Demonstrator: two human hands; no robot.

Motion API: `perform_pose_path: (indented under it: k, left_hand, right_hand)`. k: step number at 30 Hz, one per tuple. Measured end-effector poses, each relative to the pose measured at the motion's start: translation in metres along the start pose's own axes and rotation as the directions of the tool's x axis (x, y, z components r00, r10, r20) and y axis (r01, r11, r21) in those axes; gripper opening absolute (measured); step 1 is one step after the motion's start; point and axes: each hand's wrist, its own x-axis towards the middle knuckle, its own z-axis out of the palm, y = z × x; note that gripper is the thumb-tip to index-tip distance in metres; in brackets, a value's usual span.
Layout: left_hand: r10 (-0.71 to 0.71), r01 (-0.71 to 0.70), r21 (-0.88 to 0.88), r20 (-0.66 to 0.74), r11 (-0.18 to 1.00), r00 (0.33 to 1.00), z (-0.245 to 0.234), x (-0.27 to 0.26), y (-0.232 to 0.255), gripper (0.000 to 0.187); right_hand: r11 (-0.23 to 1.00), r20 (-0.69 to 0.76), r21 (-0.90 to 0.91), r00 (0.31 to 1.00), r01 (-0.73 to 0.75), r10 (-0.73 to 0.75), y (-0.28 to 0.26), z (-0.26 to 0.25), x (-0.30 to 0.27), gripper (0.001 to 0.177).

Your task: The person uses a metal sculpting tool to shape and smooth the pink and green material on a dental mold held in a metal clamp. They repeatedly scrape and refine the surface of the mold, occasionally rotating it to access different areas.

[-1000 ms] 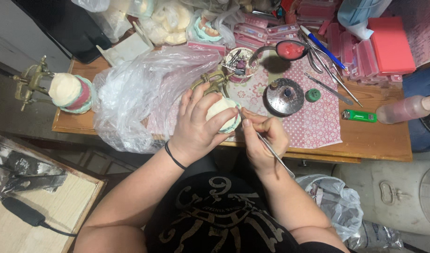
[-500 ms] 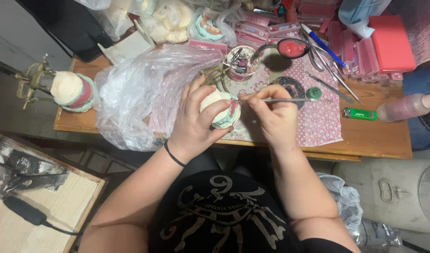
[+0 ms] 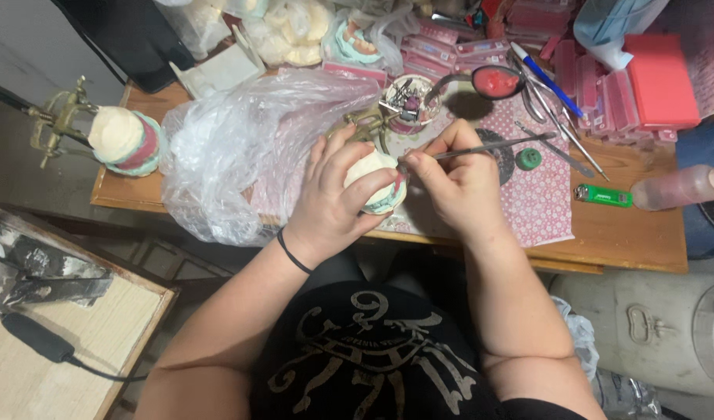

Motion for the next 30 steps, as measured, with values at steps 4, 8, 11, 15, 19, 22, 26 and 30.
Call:
perform_pose_path:
  k: [4,8,11,15,19,22,26,30]
  left_hand:
    - [0.008,-0.008,0.01,0.018,1.0,1.0,-0.001,0.003,0.0,0.063]
    - [-0.012,0.012,0.003,0.021,1.0,1.0,0.001,-0.001,-0.001,0.068]
    - [-0.02,0.02,0.0,0.02,1.0,1.0,0.002,-0.001,-0.001,0.066]
    - [0.02,-0.021,0.037,0.032,0.999,0.999,0.002,0.002,0.001,0.063]
    - [0.024,-0.026,0.043,0.05,0.999,0.998,0.001,0.002,0.003,0.062]
    - [0.049,-0.053,0.05,0.071,0.997,0.996,0.001,0.001,0.004,0.061]
    - [0.077,-0.083,0.052,0.108,0.995,0.991,0.002,0.006,0.005,0.055]
    - [0.095,-0.104,0.051,0.153,0.993,0.984,0.005,0.007,0.004,0.055]
  right_hand:
    - [0.986,0.04,0.164,0.999,0.023,-0.03,0.014,-0.002,0.002,0.022]
    - [0.984,0.053,0.163,0.996,0.067,-0.076,0.009,0.001,-0.006,0.023]
    - [0.989,0.081,0.092,0.989,0.116,-0.123,0.007,-0.006,-0.008,0.023]
    - [0.989,0.137,0.09,0.982,0.116,-0.128,0.006,-0.015,-0.012,0.02]
    - [0.983,0.111,0.128,0.983,0.135,-0.15,0.009,-0.013,-0.014,0.021]
    - [0.974,0.094,0.185,0.984,0.131,-0.15,0.018,-0.012,-0.02,0.021]
    - [0.97,0.057,0.209,0.989,0.125,-0.139,0.028,-0.011,-0.026,0.021]
    - [0.959,-0.015,0.258,0.993,0.113,-0.114,0.032,-0.008,-0.036,0.023]
